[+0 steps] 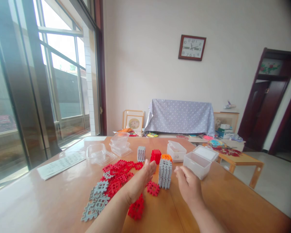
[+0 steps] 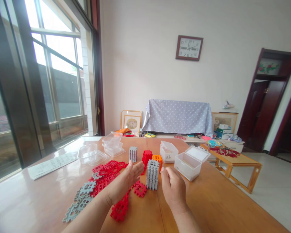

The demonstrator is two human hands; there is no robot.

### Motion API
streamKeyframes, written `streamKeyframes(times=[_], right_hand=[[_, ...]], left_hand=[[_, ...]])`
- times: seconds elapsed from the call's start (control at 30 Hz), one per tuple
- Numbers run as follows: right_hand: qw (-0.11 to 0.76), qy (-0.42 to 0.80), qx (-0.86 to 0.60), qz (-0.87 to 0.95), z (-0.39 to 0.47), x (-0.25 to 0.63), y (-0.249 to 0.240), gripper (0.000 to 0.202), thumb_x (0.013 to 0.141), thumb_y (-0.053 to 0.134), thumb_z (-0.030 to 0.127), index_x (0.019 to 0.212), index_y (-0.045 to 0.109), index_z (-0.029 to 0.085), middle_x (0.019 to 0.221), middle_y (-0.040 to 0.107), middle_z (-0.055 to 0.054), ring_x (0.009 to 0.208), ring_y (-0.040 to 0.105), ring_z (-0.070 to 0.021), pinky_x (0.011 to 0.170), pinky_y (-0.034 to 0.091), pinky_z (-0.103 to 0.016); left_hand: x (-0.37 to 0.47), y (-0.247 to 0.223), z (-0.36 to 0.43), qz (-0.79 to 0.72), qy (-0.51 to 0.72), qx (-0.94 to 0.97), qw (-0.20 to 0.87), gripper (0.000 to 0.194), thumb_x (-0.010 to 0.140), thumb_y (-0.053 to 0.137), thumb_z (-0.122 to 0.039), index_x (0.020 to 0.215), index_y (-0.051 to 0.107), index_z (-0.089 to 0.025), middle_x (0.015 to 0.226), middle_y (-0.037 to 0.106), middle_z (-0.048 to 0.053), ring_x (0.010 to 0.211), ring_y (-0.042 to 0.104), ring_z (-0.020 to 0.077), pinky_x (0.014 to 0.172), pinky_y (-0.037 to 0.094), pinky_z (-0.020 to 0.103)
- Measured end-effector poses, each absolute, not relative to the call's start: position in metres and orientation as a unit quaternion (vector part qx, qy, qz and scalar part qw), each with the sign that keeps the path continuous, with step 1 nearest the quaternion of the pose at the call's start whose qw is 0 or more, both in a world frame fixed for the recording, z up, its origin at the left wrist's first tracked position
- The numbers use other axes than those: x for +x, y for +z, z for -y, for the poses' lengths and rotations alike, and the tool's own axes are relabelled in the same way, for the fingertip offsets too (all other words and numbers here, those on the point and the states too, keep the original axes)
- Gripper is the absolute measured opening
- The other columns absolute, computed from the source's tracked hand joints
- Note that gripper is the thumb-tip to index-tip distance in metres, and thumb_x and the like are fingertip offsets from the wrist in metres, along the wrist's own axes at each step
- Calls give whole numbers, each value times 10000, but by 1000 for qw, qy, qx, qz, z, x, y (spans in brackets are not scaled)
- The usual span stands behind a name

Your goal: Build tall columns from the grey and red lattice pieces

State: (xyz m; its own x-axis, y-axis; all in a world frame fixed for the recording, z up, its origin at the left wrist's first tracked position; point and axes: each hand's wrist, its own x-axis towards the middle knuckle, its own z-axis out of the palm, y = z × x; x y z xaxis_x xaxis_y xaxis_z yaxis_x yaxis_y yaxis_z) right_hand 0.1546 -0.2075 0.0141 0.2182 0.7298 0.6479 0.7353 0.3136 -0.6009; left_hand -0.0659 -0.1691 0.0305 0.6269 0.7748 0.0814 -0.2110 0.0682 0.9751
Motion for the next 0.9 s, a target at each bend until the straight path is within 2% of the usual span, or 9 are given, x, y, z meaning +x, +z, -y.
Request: streamKeyframes(times=[0.13, 0.27, 0.33, 0.4, 0.5, 0.6, 0.7, 0.77, 0.9], right_hand=[[529, 0, -534, 659, 212, 139, 22, 391, 1002, 392, 437, 737, 577, 217, 695, 585, -28, 707, 533, -188, 679, 381, -282], [467, 53, -511, 720, 221, 108, 43, 402, 1012, 385, 423, 678, 488, 226, 656, 560, -3, 665, 524, -164, 632, 349, -264], [428, 95, -504, 744, 223, 92, 52, 390, 1017, 378, 417, 692, 480, 227, 630, 551, 15, 622, 513, -150, 593, 325, -253], [416, 111, -500, 752, 221, 78, 58, 383, 1019, 373, 413, 704, 488, 228, 627, 557, 19, 618, 518, -147, 579, 314, -245], [409, 111, -497, 758, 215, 63, 56, 375, 1019, 368, 391, 716, 516, 227, 655, 600, 9, 644, 545, -154, 584, 314, -239], [400, 104, -504, 758, 208, 57, 41, 356, 1013, 372, 354, 740, 562, 227, 701, 649, -7, 680, 578, -166, 613, 330, -243], [391, 108, -510, 758, 202, 58, 21, 347, 1007, 380, 333, 757, 598, 232, 717, 667, -11, 711, 602, -177, 651, 344, -254], [386, 113, -514, 758, 200, 61, 12, 347, 1003, 389, 334, 749, 604, 236, 708, 665, -6, 713, 607, -179, 657, 343, -259], [393, 122, -507, 757, 200, 64, 7, 341, 1004, 392, 343, 758, 604, 239, 730, 673, -6, 723, 608, -177, 658, 344, -260]], left_hand=[[-85, 36, 156, -286, 432, 531, 671, 808, 911, 248, -764, 1471, 472, -226, 1589, 373, 107, 1478, 324, 263, 1211, 235, 422], [-116, 35, 136, -385, 529, 480, 585, 799, 876, 354, -783, 1318, 595, -162, 1374, 608, 178, 1253, 586, 284, 1081, 415, 420], [-133, 33, 128, -465, 553, 471, 506, 780, 871, 378, -773, 1247, 618, -132, 1235, 682, 191, 1119, 656, 282, 977, 478, 406], [-147, 33, 125, -554, 536, 501, 394, 721, 889, 361, -744, 1150, 644, -135, 1126, 718, 180, 1038, 674, 286, 901, 488, 392], [-160, 35, 127, -653, 428, 586, 214, 630, 923, 304, -691, 949, 661, -173, 1018, 732, 164, 971, 666, 305, 840, 452, 389], [-161, 35, 132, -693, 315, 635, 131, 585, 935, 290, -656, 815, 633, -197, 933, 733, 152, 911, 666, 306, 806, 424, 376], [-152, 32, 135, -676, 304, 653, 152, 562, 934, 319, -644, 787, 639, -206, 923, 737, 130, 931, 668, 293, 813, 432, 348], [-146, 30, 135, -647, 334, 653, 210, 574, 922, 341, -663, 819, 659, -197, 928, 739, 119, 922, 670, 282, 800, 454, 334], [-149, 34, 132, -611, 403, 595, 334, 628, 911, 356, -685, 1056, 654, -152, 937, 735, 115, 775, 680, 238, 721, 492, 330]])
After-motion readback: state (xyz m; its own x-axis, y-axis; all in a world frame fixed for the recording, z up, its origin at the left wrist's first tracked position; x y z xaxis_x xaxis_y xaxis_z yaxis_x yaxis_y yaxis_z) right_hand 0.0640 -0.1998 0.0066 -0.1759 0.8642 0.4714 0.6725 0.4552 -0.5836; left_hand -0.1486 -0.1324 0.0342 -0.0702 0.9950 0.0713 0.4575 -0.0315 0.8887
